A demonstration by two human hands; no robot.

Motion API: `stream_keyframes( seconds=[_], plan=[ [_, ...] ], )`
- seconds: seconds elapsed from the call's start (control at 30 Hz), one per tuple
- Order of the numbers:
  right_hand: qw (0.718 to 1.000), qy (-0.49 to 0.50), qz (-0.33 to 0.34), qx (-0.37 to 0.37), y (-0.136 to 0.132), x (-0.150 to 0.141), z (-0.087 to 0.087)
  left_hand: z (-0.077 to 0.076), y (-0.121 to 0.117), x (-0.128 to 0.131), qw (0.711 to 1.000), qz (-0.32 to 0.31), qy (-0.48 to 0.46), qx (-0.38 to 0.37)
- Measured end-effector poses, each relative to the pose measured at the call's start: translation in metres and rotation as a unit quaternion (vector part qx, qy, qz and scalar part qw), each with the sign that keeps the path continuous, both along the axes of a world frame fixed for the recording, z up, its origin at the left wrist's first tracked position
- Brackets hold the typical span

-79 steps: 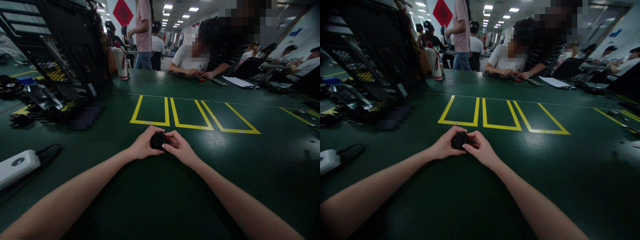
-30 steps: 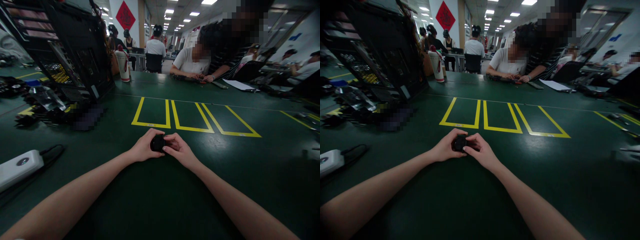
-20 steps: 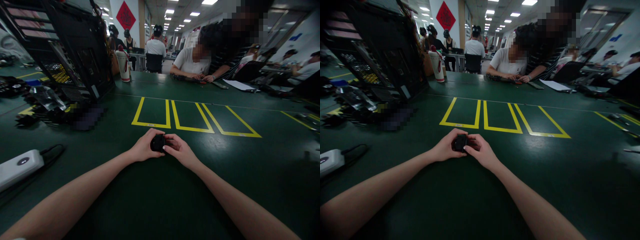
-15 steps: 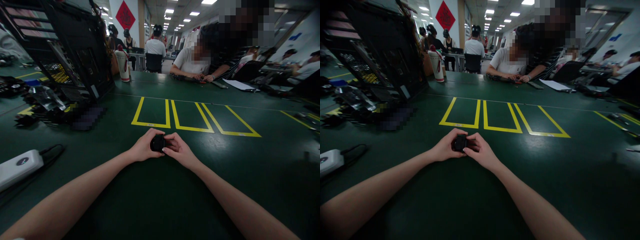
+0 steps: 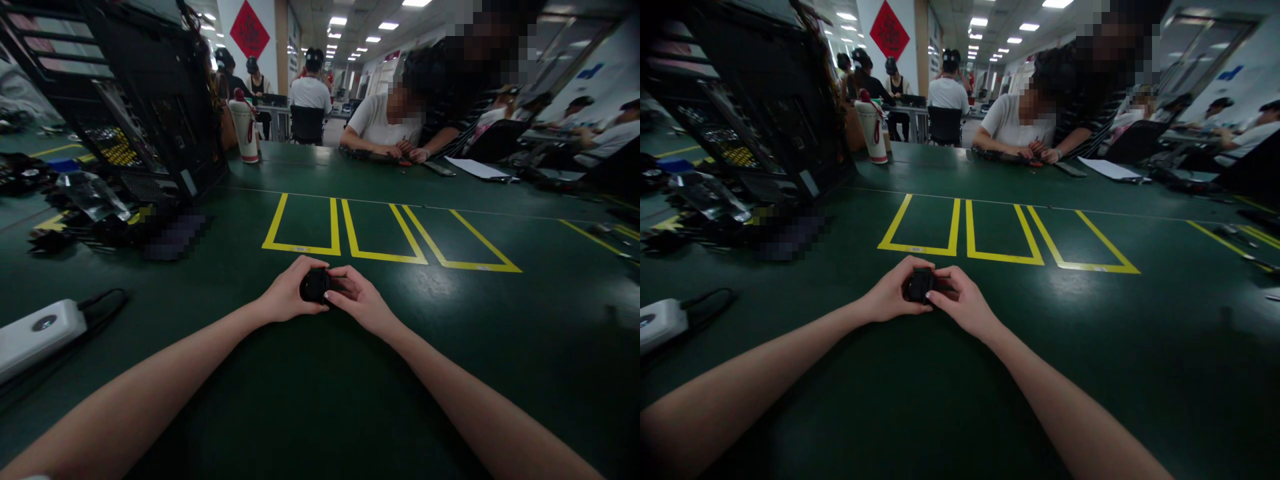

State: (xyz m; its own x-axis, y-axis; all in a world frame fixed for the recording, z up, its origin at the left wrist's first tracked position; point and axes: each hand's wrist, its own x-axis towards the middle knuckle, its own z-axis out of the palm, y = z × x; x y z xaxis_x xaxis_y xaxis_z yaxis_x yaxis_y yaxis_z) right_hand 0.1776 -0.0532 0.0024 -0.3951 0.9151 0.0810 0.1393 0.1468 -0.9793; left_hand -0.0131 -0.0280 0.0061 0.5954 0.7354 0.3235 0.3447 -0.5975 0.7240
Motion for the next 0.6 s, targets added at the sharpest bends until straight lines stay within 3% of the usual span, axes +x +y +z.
stream_keyframes(
  seconds=[0.27,0.6],
  plan=[
    [0.999,0.024,-0.014,0.047,-0.001,-0.001,-0.006,0.001,-0.001,0.001,1.000,-0.003,-0.001,-0.005],
    [1.000,-0.002,-0.009,-0.015,-0.002,0.000,0.004,0.003,-0.001,0.000,0.999,0.002,-0.004,-0.031]
  ],
)
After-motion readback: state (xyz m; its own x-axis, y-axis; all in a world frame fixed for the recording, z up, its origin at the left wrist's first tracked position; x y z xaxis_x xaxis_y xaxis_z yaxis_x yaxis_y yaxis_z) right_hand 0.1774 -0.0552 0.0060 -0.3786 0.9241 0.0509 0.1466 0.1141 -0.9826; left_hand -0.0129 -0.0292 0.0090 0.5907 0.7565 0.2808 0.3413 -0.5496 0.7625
